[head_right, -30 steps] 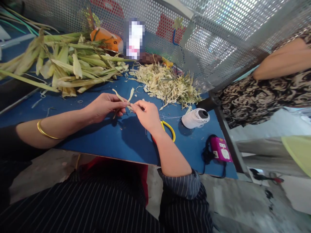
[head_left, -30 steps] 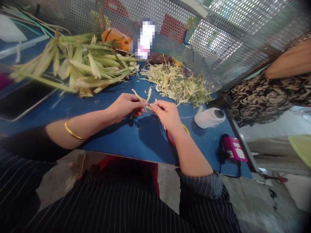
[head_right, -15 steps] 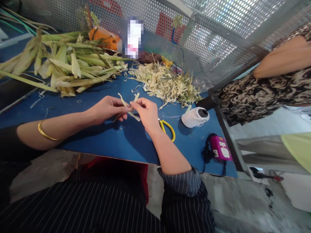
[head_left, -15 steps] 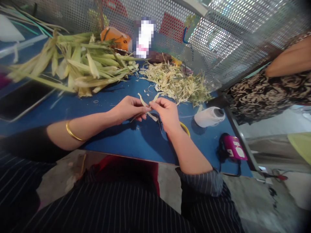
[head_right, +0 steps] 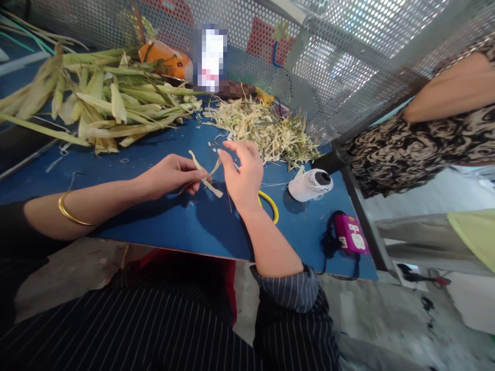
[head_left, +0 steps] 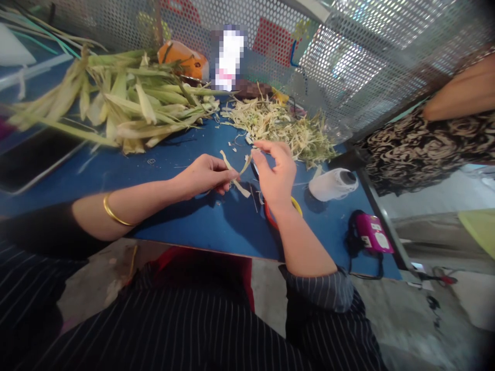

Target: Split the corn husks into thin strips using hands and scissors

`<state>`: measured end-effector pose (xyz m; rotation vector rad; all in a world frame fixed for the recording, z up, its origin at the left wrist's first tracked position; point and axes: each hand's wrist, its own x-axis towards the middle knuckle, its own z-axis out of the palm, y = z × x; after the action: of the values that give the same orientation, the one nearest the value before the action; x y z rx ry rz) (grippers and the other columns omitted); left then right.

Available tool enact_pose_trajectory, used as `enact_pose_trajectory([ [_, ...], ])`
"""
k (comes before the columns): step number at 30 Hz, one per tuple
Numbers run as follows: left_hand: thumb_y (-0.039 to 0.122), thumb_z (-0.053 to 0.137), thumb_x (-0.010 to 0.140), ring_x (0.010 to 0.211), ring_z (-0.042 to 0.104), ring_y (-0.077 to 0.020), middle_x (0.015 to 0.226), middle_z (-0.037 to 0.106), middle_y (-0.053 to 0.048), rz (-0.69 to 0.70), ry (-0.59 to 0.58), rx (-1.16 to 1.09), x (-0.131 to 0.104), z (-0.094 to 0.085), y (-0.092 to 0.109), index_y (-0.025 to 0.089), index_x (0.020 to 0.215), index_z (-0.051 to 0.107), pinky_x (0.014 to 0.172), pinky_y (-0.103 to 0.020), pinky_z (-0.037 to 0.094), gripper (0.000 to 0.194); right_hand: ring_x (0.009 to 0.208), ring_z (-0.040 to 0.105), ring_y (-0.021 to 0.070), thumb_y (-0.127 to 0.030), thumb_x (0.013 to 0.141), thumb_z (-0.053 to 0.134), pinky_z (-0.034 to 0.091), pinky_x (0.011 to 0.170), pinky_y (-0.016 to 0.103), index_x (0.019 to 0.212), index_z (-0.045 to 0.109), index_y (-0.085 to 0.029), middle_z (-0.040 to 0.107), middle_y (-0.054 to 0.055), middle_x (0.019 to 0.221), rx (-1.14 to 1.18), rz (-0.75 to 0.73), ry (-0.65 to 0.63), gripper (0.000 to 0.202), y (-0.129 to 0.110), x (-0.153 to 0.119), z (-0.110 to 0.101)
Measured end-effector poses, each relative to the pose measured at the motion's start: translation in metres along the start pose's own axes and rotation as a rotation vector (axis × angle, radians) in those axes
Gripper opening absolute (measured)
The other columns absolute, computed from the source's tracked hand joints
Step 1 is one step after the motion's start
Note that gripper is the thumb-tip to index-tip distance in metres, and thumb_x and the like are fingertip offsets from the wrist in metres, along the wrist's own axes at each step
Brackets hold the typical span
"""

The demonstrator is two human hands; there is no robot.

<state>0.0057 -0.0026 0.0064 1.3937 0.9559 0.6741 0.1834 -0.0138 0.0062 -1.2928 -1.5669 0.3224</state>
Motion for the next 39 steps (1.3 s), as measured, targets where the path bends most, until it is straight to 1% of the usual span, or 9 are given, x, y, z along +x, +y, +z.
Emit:
enact_pose_trajectory([
  [3, 0.033, 0.067, 0.076, 0.047, 0.055, -0.0094, 0.052, 0.06, -0.002, 0.051, -0.06, 0.113, 0.0, 0.0, -0.003, 0.015, 0.059, 0.065, 0.051, -0.021, 0.046, 0.026, 0.096, 0.056, 0.0212, -0.038, 0.082, 0.064, 0.036, 0.097, 0.04, 0.079, 0.071, -0.025, 0.066, 0.004, 0.091, -0.095, -0.08, -0.193, 0.015, -0.006, -0.003, 0.001],
  [6, 0.033, 0.066, 0.077, 0.046, 0.056, -0.0105, 0.052, 0.06, -0.002, 0.071, -0.102, 0.18, 0.002, 0.001, -0.007, 0.015, 0.062, 0.068, 0.05, -0.022, 0.046, 0.023, 0.081, 0.059, 0.0176, -0.034, 0.08, 0.066, 0.043, 0.086, 0.036, 0.074, 0.07, -0.023, 0.067, 0.002, 0.083, 0.007, 0.013, -0.34, 0.013, -0.006, -0.006, 0.007],
  [9, 0.033, 0.067, 0.075, 0.046, 0.056, -0.0107, 0.052, 0.062, -0.003, 0.067, -0.107, 0.182, 0.003, 0.002, -0.01, 0.014, 0.064, 0.07, 0.049, -0.022, 0.045, 0.022, 0.074, 0.059, 0.0156, -0.031, 0.078, 0.067, 0.045, 0.079, 0.033, 0.068, 0.066, -0.022, 0.066, 0.0, 0.077, 0.126, 0.101, -0.301, 0.014, -0.003, -0.008, 0.011],
  [15, 0.03, 0.069, 0.073, 0.048, 0.058, -0.0115, 0.053, 0.064, -0.004, 0.019, -0.169, 0.124, 0.002, 0.004, -0.01, 0.015, 0.062, 0.07, 0.052, -0.023, 0.048, 0.019, 0.079, 0.061, 0.0159, -0.028, 0.078, 0.068, 0.046, 0.083, 0.033, 0.064, 0.063, -0.023, 0.064, 0.0, 0.076, 0.135, 0.028, -0.185, 0.016, -0.003, -0.011, 0.015],
  [21, 0.041, 0.069, 0.077, 0.053, 0.06, -0.0105, 0.066, 0.07, -0.007, -0.053, -0.065, -0.119, 0.002, -0.001, -0.004, 0.013, 0.079, 0.073, 0.054, -0.021, 0.048, 0.028, 0.079, 0.06, 0.0125, -0.041, 0.081, 0.064, 0.047, 0.076, 0.028, 0.088, 0.068, -0.022, 0.065, 0.0, 0.086, 0.288, 0.268, -0.019, 0.02, 0.008, 0.002, 0.007],
  [26, 0.046, 0.071, 0.074, 0.055, 0.062, -0.0108, 0.072, 0.072, -0.009, -0.085, -0.057, -0.188, 0.003, -0.006, -0.004, 0.012, 0.077, 0.071, 0.054, -0.022, 0.049, 0.034, 0.052, 0.047, 0.0075, -0.046, 0.075, 0.068, 0.04, 0.055, 0.024, 0.074, 0.067, -0.019, 0.058, -0.003, 0.063, 0.416, 0.484, -0.263, 0.027, 0.008, 0.003, 0.005],
  [30, 0.039, 0.077, 0.069, 0.056, 0.064, -0.0124, 0.071, 0.072, -0.009, -0.082, -0.078, -0.153, 0.002, -0.004, -0.005, 0.012, 0.078, 0.073, 0.056, -0.023, 0.051, 0.029, 0.049, 0.044, 0.0078, -0.034, 0.075, 0.069, 0.037, 0.052, 0.023, 0.067, 0.062, -0.019, 0.053, -0.005, 0.054, 0.442, 0.415, -0.3, 0.018, 0.004, -0.003, 0.01],
  [34, 0.038, 0.077, 0.07, 0.062, 0.068, -0.0151, 0.072, 0.073, -0.011, -0.077, -0.046, -0.177, 0.003, -0.003, -0.007, 0.011, 0.08, 0.075, 0.061, -0.025, 0.053, 0.029, 0.051, 0.047, 0.0093, -0.032, 0.079, 0.064, 0.039, 0.054, 0.024, 0.067, 0.06, -0.019, 0.053, -0.005, 0.057, 0.318, 0.299, -0.156, 0.019, 0.006, -0.006, 0.014],
  [39, 0.037, 0.078, 0.069, 0.072, 0.071, -0.019, 0.085, 0.075, -0.014, -0.081, 0.028, -0.378, 0.006, -0.005, -0.007, 0.011, 0.091, 0.074, 0.071, -0.029, 0.055, 0.034, 0.078, 0.06, 0.0151, -0.033, 0.085, 0.059, 0.046, 0.079, 0.029, 0.09, 0.065, -0.019, 0.065, 0.002, 0.082, -0.074, -0.063, 0.111, 0.016, 0.0, -0.005, 0.003],
])
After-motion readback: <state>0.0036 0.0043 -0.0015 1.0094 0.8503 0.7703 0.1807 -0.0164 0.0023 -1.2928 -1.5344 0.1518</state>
